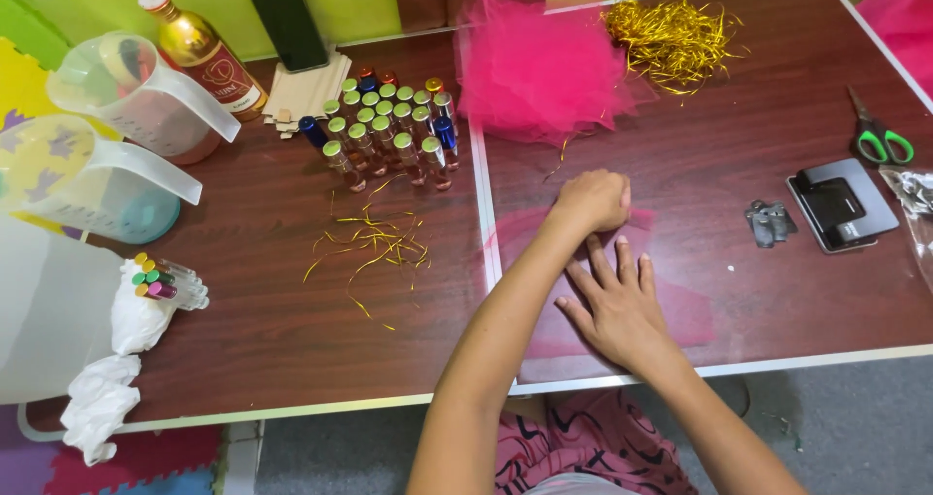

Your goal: The person wraps a piece of pink tulle around the neck of a small bottle and secures it with a gold ribbon. They then tie the ribbon into a bow and place a small black cap over the tulle and ribbon.

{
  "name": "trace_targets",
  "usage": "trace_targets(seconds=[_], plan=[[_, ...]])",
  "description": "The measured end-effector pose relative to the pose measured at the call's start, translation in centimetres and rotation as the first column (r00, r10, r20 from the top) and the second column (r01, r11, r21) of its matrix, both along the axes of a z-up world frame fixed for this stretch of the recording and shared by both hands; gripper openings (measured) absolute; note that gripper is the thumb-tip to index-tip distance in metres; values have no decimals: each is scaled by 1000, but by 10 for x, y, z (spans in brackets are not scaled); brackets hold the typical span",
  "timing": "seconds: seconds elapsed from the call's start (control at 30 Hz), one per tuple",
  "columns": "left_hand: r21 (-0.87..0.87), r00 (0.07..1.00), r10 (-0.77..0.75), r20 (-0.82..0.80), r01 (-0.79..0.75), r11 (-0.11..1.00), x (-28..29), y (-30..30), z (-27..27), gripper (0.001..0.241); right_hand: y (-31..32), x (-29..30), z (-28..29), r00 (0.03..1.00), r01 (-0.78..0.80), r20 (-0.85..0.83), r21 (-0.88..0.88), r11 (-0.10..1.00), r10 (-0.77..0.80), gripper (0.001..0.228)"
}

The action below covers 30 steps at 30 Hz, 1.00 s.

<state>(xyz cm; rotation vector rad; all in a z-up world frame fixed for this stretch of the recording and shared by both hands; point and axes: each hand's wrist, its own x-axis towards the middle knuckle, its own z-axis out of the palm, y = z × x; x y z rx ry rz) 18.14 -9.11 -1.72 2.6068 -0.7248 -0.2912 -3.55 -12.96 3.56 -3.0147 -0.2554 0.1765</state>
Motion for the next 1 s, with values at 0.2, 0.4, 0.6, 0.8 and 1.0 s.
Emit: trace_targets(seconds=[0.2, 0.4, 0.6, 0.8, 1.0], plan=[[-167, 992, -58, -115, 38, 985, -21, 49, 72, 17, -2, 3, -6, 1000, 2, -16, -13, 1000, -2, 64], [-148, 944, -66, 323, 120, 982, -2, 46, 83, 22, 0, 4, 0, 998, -8, -54, -13, 1000, 8, 64], [-257, 820, 71, 568, 95, 962, 21, 52, 96, 20, -2, 2, -1, 999, 2, -54, -14, 1000, -3, 63], [-369, 911, 134, 390, 21, 929, -38, 82, 117, 28, -5, 1, -8, 999, 2, -36, -19, 1000, -3, 62], [-233, 978, -56, 199, 103, 967, -112, 98, 17, 20, -3, 1, -13, 999, 26, -24, -41, 999, -27, 61]])
